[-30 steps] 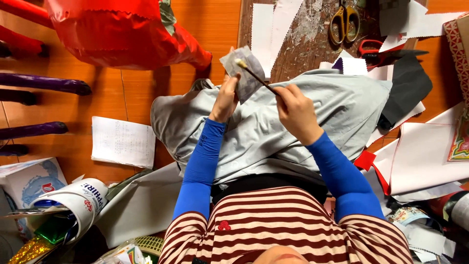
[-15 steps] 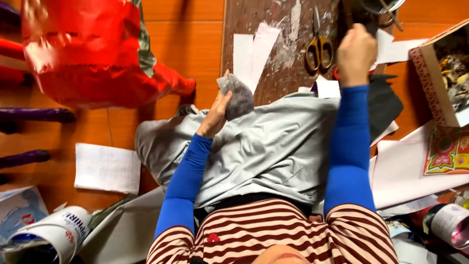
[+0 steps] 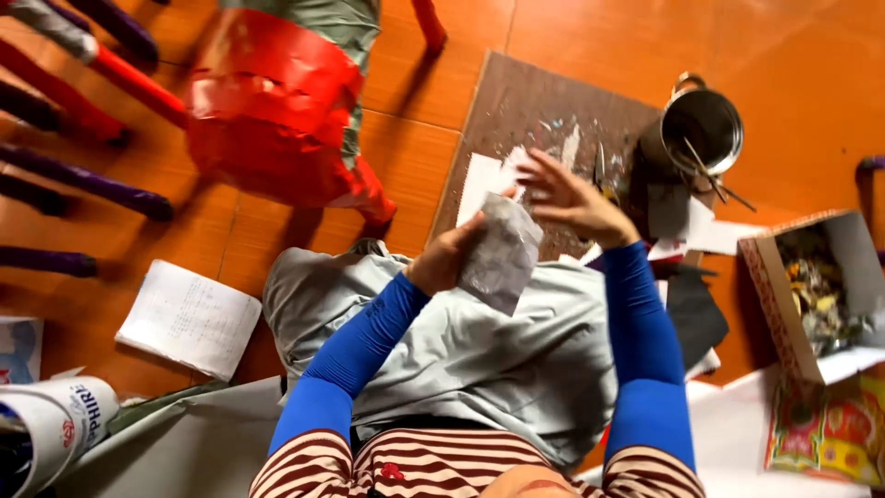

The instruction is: Apply paper strips and glue to a bamboo frame to create a paper mache object.

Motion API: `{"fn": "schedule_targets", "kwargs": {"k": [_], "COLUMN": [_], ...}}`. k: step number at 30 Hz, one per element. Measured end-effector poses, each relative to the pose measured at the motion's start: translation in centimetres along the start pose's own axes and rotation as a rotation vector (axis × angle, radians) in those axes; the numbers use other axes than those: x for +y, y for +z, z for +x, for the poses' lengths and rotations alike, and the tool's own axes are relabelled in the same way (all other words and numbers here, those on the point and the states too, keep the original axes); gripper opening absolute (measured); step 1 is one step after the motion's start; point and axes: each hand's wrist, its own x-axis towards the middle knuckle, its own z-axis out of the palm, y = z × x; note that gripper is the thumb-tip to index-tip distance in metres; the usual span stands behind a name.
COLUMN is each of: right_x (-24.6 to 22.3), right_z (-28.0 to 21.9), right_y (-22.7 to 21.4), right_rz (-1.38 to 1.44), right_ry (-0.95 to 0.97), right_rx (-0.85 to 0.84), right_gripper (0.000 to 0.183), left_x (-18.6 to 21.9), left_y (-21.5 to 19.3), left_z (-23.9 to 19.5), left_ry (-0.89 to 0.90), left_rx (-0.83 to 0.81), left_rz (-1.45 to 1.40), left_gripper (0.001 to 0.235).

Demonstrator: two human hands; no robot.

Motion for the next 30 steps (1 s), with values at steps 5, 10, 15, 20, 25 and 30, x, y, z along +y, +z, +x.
{"fn": "schedule_targets", "kwargs": {"k": [5, 10, 15, 20, 25, 30], "right_x": [-4.0, -3.3, -8.9, -10.9, -14.5, -12.6], "right_z": [3.0, 5.7, 7.8, 12.5, 16.4, 21.6], "right_y": [5.9, 8.6, 10.7, 8.7, 9.5, 7.2], "right_rz": [0.556, 0.715, 0.862, 0.489, -0.262, -0.361], "right_ry": [-0.285, -0.368, -0.324, -0.461, -0.51, -0.551], "right_rx": [-0.389, -0.469, -0.385, 0.046, 0.557, 0.706], "right_gripper": [0.046, 0.018, 0.026, 0.011, 0.008, 0.006], "left_x": [-1.1, 1.6, 7.4, 14.7, 19.4, 22.8], "left_y": [-3.1, -0.7, 2.4, 3.1, 7.9, 9.7], "left_z": [-1.0, -3.3, -5.6, -6.6, -3.3, 1.4], "left_ry": [-0.191, -0.127, -0.144, -0.052, 0.513, 0.465], "left_rx": [0.075, 0.078, -0.11, 0.43, 0.413, 0.503], "left_rz": [-0.178, -0.133, -0.093, 0.837, 1.581, 1.949], "left_gripper": [0.059, 0.06, 0.061, 0.061, 0.065, 0.078]}}
